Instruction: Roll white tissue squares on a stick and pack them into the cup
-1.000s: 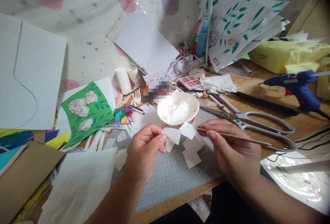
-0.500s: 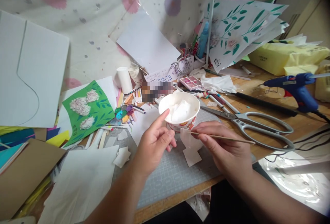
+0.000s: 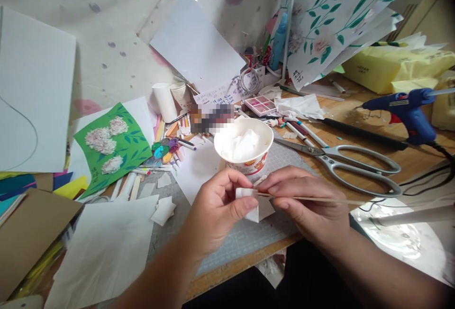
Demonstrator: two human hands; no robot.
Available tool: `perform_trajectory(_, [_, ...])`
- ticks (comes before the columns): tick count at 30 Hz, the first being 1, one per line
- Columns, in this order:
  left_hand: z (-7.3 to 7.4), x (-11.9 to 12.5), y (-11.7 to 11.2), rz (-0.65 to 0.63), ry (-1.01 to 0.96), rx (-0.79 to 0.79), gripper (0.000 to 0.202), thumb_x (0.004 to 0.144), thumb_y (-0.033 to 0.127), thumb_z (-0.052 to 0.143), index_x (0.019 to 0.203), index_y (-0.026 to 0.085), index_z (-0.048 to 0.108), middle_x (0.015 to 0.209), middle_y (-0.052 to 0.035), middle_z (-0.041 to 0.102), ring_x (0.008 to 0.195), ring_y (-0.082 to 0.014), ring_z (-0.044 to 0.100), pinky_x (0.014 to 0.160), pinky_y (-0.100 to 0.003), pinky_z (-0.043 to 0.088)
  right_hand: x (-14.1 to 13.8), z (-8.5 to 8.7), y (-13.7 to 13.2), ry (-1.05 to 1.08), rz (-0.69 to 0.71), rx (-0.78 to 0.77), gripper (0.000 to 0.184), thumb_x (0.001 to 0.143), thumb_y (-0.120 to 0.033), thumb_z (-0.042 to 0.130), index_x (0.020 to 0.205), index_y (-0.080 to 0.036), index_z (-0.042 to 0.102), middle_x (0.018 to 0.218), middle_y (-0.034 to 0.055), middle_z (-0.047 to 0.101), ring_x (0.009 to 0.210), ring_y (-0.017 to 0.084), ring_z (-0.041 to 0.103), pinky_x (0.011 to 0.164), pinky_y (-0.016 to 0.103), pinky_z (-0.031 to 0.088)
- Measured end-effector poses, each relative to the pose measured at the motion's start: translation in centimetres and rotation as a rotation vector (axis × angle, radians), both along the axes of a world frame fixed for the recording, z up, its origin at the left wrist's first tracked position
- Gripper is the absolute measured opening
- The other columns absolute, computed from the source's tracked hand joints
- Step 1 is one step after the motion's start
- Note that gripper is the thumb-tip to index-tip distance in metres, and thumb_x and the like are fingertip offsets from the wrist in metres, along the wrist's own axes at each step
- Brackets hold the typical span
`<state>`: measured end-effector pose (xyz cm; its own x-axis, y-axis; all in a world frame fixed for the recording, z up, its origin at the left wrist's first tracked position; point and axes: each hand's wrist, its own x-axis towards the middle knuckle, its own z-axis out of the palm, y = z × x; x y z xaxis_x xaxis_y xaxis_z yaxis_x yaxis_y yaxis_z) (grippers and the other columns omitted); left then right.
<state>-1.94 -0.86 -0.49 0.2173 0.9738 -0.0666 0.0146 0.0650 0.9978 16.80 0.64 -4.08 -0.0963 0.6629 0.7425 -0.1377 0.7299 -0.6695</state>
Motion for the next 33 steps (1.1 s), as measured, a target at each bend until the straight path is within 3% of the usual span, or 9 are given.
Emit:
perform_trajectory(5, [-0.1,-0.23,0.19,-0.015,-0.101,-0.126,0.026,0.075,0.039,0.084,0.081,0.017,0.071,0.066,0.0018,0.057,0.062,-0.011,0.047,0.059,-0.023,0.036,0.02,-0.27,-0.05,0.036,0.002,-0.013,0.015,0.088,-0.014,0.07,0.099,-0.022,0.077,0.091,0.0067,0.079,0.082,0.019,0.076,0.073,0.031,0.064])
perform_trajectory(12, [0.22,0.27,0.33,-0.148,-0.287,-0.221,0.025,0.078,0.037,0.082,0.073,0.016,0.068,0.066,-0.002,0.067,0.059,-0.0145,0.06,0.061,-0.027,0.047,-0.16,-0.68,0.0,0.1,0.039,0.0,0.017,0.091,-0.019,0.07,0.106,-0.024,0.076,0.095,0.0075,0.08,0.089,0.022,0.078,0.077,0.036,0.066])
perform_trajectory(33, [0.16,0.27,0.34,-0.153,-0.347,-0.287,0.02,0.08,0.032,0.08,0.073,0.015,0.07,0.054,-0.0014,0.065,0.053,-0.0129,0.059,0.054,-0.022,0.048,0.42,0.05,-0.29,-0.063,0.021,0.105,0.013,0.093,-0.018,0.067,0.103,-0.02,0.075,0.096,0.0094,0.079,0.087,0.019,0.079,0.078,0.028,0.066])
